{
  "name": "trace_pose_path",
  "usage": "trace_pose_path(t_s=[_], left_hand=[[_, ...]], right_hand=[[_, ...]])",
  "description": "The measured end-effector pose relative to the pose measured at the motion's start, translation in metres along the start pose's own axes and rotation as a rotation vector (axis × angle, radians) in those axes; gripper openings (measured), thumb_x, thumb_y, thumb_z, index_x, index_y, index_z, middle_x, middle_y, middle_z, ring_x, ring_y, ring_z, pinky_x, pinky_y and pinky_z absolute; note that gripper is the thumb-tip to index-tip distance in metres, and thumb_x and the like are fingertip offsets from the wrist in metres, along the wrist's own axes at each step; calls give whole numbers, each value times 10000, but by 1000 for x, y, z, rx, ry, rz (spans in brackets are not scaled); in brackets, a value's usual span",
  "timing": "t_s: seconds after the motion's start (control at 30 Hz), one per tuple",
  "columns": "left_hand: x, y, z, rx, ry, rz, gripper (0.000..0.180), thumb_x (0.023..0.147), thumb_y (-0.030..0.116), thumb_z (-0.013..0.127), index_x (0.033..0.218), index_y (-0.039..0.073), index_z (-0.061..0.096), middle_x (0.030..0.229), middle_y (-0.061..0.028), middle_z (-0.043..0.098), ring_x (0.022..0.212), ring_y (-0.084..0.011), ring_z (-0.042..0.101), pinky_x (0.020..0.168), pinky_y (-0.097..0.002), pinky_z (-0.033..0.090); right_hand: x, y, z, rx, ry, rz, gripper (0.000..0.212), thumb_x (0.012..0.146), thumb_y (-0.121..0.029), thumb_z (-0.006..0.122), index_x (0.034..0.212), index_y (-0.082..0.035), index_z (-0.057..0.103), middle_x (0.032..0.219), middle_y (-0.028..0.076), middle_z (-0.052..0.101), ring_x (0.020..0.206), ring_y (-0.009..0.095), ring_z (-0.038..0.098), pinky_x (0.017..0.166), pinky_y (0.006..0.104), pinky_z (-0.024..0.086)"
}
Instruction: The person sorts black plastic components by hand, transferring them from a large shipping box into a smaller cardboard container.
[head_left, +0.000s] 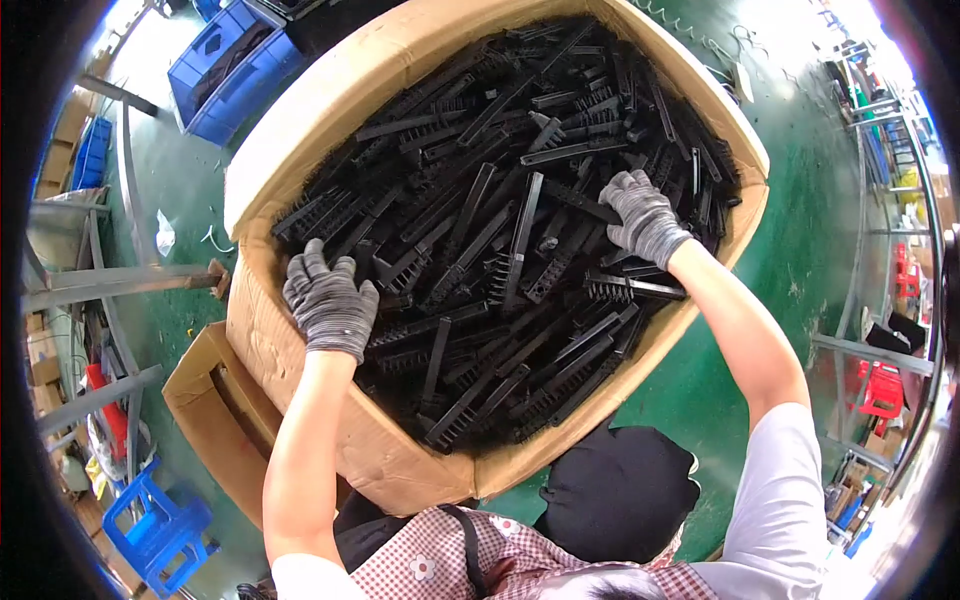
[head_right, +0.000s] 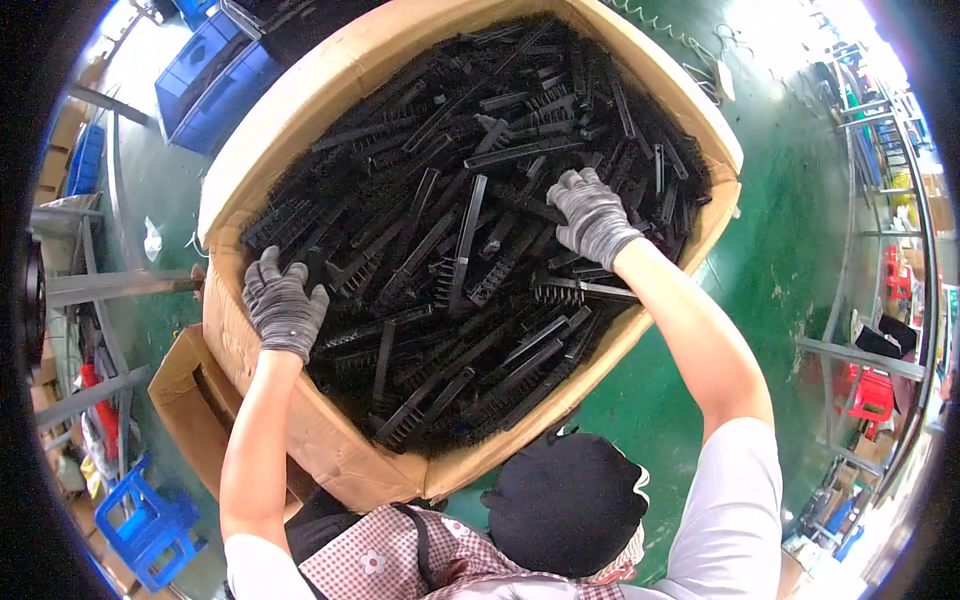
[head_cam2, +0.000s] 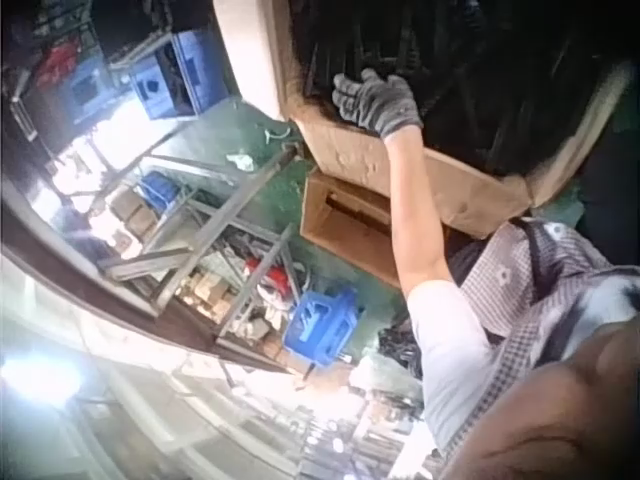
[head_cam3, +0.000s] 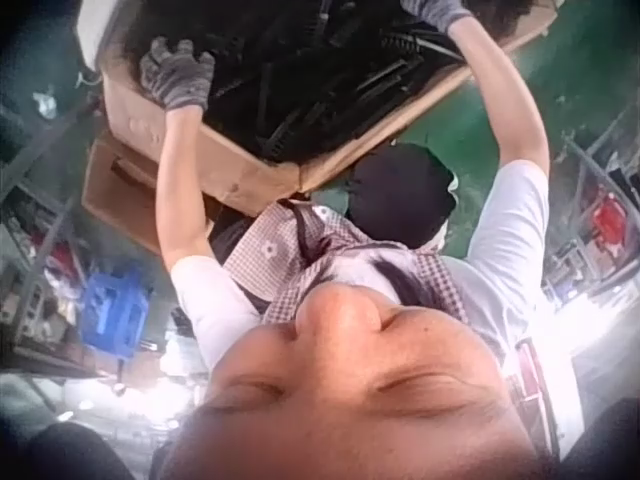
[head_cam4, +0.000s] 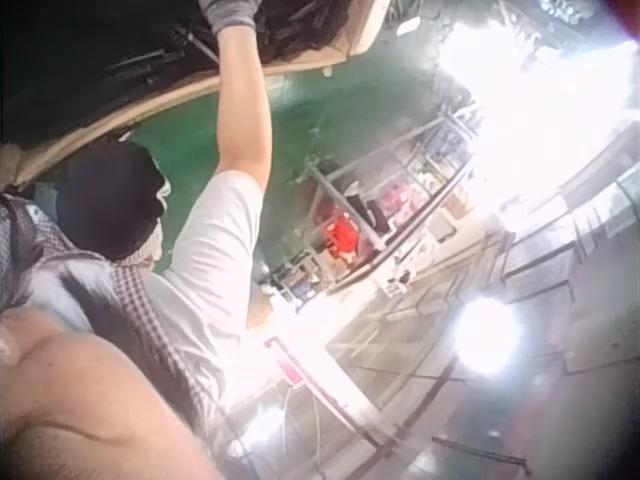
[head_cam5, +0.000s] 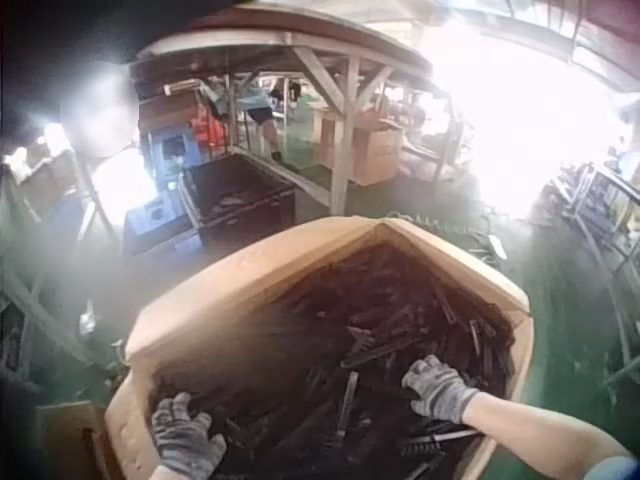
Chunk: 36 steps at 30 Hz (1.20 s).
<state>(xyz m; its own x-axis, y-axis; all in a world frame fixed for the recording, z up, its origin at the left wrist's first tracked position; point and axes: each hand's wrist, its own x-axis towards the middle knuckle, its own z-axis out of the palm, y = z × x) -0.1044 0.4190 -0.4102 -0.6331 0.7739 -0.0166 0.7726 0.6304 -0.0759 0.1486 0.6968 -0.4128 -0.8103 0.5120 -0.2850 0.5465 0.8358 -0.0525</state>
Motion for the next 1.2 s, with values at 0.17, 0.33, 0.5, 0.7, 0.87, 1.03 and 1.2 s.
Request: trace_pose_path(t_s=[0.17,0.33,0.5,0.7,0.87,1.03,1.2], left_hand=[[15,-9,-11,-17,-352,-224,445,712,336,572,1082,90,566,1144,-162,515,1049,-327,493,881,-438,403],[15,-21,-15,-134,-360,-212,490,708,309,591,1131,74,511,1002,-172,592,935,-313,577,822,-409,456],[11,-26,-19,-347,-313,-164,530,701,217,618,1178,59,452,1000,-198,593,942,-344,567,829,-410,451],[8,-61,-49,-564,46,-19,430,717,181,609,1111,62,486,866,-205,597,843,-371,572,736,-427,466],[-24,-110,-99,-984,280,5,248,713,1,627,921,51,503,775,8,532,721,-95,533,675,-231,454],[-118,-195,-121,-1114,420,-206,252,775,110,665,950,54,493,899,-5,526,774,-107,534,707,-235,468],[-238,-290,-87,-821,577,-445,247,768,85,657,950,49,494,890,-17,513,791,-120,534,726,-265,477]], right_hand=[[-1,3,9,-88,63,-30,418,591,-166,686,988,-98,575,1093,89,484,1053,294,424,914,379,389],[8,-1,-6,-178,-21,-27,439,590,-178,687,1008,-97,579,1096,91,492,1060,294,422,922,372,381],[6,9,-22,-222,-121,-220,436,561,-193,684,967,-76,575,1026,101,523,1003,307,453,898,373,392],[-33,15,-64,-82,0,-196,417,609,-154,652,996,-64,528,1003,126,551,1022,310,492,886,396,408],[-66,-33,-102,343,270,27,385,699,-115,630,1050,-39,492,797,91,571,717,219,550,696,337,448],[-62,-116,-126,1257,-121,174,464,718,-348,610,1020,-12,504,697,36,568,648,109,509,631,211,400],[-46,-235,-120,1197,-633,60,409,719,-293,576,990,5,502,704,31,590,662,108,523,646,222,412]])
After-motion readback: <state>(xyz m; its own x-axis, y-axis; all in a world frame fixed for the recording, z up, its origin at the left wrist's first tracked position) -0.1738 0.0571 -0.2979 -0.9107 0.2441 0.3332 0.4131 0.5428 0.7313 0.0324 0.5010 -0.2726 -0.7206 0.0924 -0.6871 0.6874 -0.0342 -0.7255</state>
